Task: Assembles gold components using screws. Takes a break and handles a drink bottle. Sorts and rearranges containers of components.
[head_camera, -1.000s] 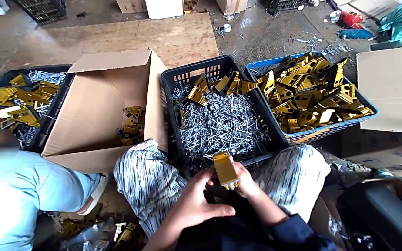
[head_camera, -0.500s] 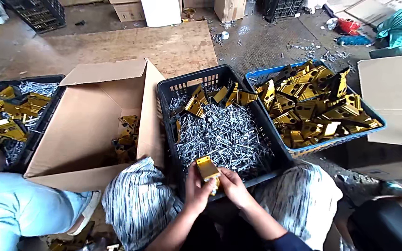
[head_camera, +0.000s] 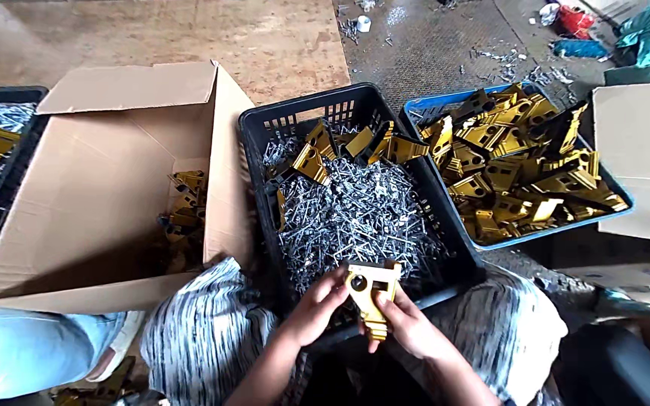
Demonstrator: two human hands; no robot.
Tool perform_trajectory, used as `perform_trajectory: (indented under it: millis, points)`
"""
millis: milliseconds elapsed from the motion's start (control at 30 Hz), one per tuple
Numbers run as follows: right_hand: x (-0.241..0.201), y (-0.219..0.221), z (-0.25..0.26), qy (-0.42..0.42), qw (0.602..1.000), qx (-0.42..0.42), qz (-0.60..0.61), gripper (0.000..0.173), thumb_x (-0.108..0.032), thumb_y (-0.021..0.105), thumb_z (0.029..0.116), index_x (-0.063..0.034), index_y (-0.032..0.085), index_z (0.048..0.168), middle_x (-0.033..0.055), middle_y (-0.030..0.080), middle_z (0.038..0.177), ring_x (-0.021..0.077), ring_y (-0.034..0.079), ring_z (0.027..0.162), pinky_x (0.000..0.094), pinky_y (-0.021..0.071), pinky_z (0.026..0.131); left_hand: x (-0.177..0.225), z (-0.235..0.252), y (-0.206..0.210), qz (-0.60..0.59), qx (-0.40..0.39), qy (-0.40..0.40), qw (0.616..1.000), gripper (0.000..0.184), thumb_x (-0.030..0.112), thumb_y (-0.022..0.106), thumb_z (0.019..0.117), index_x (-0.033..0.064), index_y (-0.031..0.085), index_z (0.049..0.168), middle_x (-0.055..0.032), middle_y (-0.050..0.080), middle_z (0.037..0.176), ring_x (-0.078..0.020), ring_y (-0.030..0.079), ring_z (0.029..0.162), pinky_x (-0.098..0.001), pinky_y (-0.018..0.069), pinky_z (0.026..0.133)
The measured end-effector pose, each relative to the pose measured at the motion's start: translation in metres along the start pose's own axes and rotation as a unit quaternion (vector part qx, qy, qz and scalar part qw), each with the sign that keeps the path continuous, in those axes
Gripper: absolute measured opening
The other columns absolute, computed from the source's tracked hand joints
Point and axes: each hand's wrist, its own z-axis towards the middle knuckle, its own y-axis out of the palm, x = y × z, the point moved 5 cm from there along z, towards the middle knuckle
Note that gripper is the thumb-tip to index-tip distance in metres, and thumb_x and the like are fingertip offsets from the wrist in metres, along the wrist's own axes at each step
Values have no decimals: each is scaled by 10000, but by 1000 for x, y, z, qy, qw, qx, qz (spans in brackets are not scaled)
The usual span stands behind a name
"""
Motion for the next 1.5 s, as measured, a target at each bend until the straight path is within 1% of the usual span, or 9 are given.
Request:
perform_trajectory:
  millis: [100, 200, 400, 600, 733, 933, 1100, 1267, 1500]
  points:
    - [-18, 8, 24, -23, 975, 59, -211, 419, -166, 559, 1019, -43, 387, 1381, 48, 681, 1056, 120, 706, 707, 275, 606, 510, 0, 1, -18, 14, 206, 17, 978, 712, 398, 481, 1018, -46, 307, 1547, -174, 469, 1513, -200, 519, 1343, -400, 476, 1091]
    - [-32, 14, 57, -141, 861, 129, -471, 449, -200, 653, 946, 37, 578, 1320, 141, 708, 1129, 168, 711, 962, 346, 603, 862, 43, -12, -72, 80, 339, 66, 935, 613, 367, 402, 1041, -33, 383, 1504, -155, 466, 1533, -236, 493, 1382, -439, 441, 1124]
    - [-41, 70, 117, -143, 722, 83, -672, 468, -398, 518, 1042, -3, 598, 1279, 117, 683, 685, 332, 702, 600, 523, 575, 568, 147, -33, -169, 190, 356, 144, 904, 509, 365, 425, 1041, 79, 489, 1457, -52, 482, 1532, -193, 489, 1382, -444, 438, 1118]
    - [-68, 108, 114, -420, 673, 104, -600, 447, -421, 571, 1035, 10, 606, 1149, 119, 713, 869, 155, 694, 678, 296, 584, 582, 112, -29, -226, 114, 467, 77, 874, 489, 434, 414, 1081, 119, 523, 1439, -41, 538, 1481, -204, 541, 1338, -457, 473, 1074]
    - [-34, 93, 129, -349, 640, 76, -680, 463, -393, 595, 1013, 17, 705, 1196, 133, 737, 804, 242, 706, 593, 393, 567, 498, 117, -31, -238, 168, 479, 104, 855, 433, 393, 475, 1066, 109, 577, 1377, -40, 587, 1407, -169, 578, 1265, -419, 492, 1033]
    - [-65, 103, 110, -454, 655, 88, -598, 446, -416, 558, 1052, -3, 631, 1203, 129, 730, 927, 150, 713, 778, 262, 586, 683, 120, -18, -222, 202, 425, 124, 874, 398, 316, 496, 1056, 93, 572, 1376, -53, 593, 1390, -161, 597, 1243, -389, 516, 1015]
    - [-35, 66, 133, -341, 682, 72, -643, 471, -401, 627, 1010, -5, 710, 1251, 130, 764, 914, 208, 739, 731, 350, 601, 620, 119, -3, -211, 204, 396, 115, 888, 409, 306, 500, 1045, 82, 573, 1379, -72, 606, 1370, -168, 610, 1217, -406, 520, 1012]
    - [-30, 53, 131, -68, 989, 95, -91, 260, -146, 419, 1082, -51, 648, 1159, -11, 699, 807, 12, 540, 485, 168, 468, 430, 108, 18, -173, 154, 272, 67, 948, 507, 353, 405, 1064, 56, 472, 1470, -105, 579, 1411, -203, 597, 1241, -422, 514, 1014]
    - [-4, 67, 118, 67, 955, -2, 288, 370, -392, 440, 1081, -103, 663, 1019, 0, 662, 717, 16, 549, 465, 152, 475, 448, 87, 40, -110, 11, 29, 18, 999, 968, 705, 504, 937, 32, 265, 1590, -116, 558, 1432, -178, 574, 1284, -391, 489, 1082]
